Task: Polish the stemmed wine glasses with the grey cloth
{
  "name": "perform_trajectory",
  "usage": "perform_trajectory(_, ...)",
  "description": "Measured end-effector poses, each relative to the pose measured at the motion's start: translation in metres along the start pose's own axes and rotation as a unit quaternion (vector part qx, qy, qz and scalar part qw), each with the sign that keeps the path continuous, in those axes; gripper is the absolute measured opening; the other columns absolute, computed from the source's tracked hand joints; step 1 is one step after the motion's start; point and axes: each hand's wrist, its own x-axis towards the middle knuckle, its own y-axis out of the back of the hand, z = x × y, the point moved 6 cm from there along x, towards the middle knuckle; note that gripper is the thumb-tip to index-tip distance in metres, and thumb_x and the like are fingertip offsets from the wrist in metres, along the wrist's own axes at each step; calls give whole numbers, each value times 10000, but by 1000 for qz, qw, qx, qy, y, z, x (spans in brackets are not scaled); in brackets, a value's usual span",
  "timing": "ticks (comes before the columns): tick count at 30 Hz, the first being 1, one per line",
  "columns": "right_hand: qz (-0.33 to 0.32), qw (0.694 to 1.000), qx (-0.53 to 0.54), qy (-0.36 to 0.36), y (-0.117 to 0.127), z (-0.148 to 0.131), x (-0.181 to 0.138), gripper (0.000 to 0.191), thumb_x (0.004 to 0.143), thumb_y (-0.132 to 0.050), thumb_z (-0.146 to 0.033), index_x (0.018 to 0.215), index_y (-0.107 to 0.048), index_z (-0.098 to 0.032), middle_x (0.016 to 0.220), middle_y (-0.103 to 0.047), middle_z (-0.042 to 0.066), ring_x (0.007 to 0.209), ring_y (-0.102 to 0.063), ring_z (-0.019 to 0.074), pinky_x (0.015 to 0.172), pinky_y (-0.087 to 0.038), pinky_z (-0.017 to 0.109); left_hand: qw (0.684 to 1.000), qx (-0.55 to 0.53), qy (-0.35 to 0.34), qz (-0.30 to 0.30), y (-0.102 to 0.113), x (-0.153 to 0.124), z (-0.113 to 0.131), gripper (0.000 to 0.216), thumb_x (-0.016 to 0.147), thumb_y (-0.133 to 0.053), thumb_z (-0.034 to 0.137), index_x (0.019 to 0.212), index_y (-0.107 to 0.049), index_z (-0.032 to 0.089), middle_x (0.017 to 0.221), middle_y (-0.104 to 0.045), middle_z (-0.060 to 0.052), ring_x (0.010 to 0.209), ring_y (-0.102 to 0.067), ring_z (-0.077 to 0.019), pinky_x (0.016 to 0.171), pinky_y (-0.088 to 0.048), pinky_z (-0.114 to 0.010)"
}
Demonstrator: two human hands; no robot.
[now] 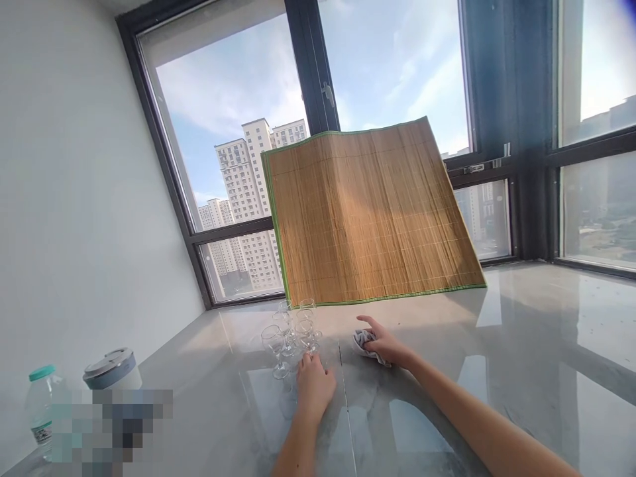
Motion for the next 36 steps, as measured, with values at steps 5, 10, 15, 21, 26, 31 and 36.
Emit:
perform_trajectory(5,28,999,-28,7,9,7,4,803,562,-552,-132,1345,-381,-182,909,-620,29,649,-507,125,643,-372,264,998,20,57,9,3,-7,-8,490,804,-565,311,1282,-571,203,1390,-474,-175,1298,-411,-351,1045,-326,-436)
perform_trajectory(10,116,984,-133,13,24,15,9,788,597,-519,-125,1368,-363,-185,984,-634,71,782,-581,178,740,-425,299,996,58,41,52,5,-35,11,367,769,-545,211,1127,-625,228,1239,-549,-154,1162,-484,-334,934,-359,-431)
perform_trajectory(15,204,948,-245,4,41,15,6,798,651,-489,-122,1423,-300,-201,1060,-655,92,864,-606,208,790,-423,311,994,3,-105,-6,-16,-47,41,238,847,-444,243,685,-613,193,753,-616,-60,713,-520,-168,670,-319,-280)
perform_trajectory(21,238,925,-296,-14,52,16,3,795,697,-476,-139,1456,-249,-202,1147,-650,94,921,-620,221,798,-414,305,983,-144,-111,11,-15,-27,38,347,835,-444,273,508,-365,191,514,-363,34,540,-313,-101,552,-182,-273)
perform_trajectory(26,234,925,-297,-23,51,13,1,809,687,-489,-137,1463,-265,-184,1148,-645,110,950,-599,245,792,-401,322,963,-250,-42,86,1,-19,19,355,824,-420,275,520,-246,216,524,-263,37,547,-297,-105,539,-192,-267)
perform_trajectory(31,236,926,-292,-33,52,13,1,808,694,-507,-144,1464,-267,-191,1138,-638,110,946,-597,234,778,-398,303,939,-312,65,129,11,-18,-6,328,806,-398,276,534,-218,237,522,-249,32,537,-313,-118,520,-232,-261)
perform_trajectory(36,229,926,-295,-45,52,9,-1,827,688,-503,-130,1473,-250,-189,1159,-615,126,937,-593,231,748,-395,291,916,-347,138,144,13,-19,-23,215,794,-418,310,629,-295,246,582,-330,41,548,-370,-122,513,-306,-248)
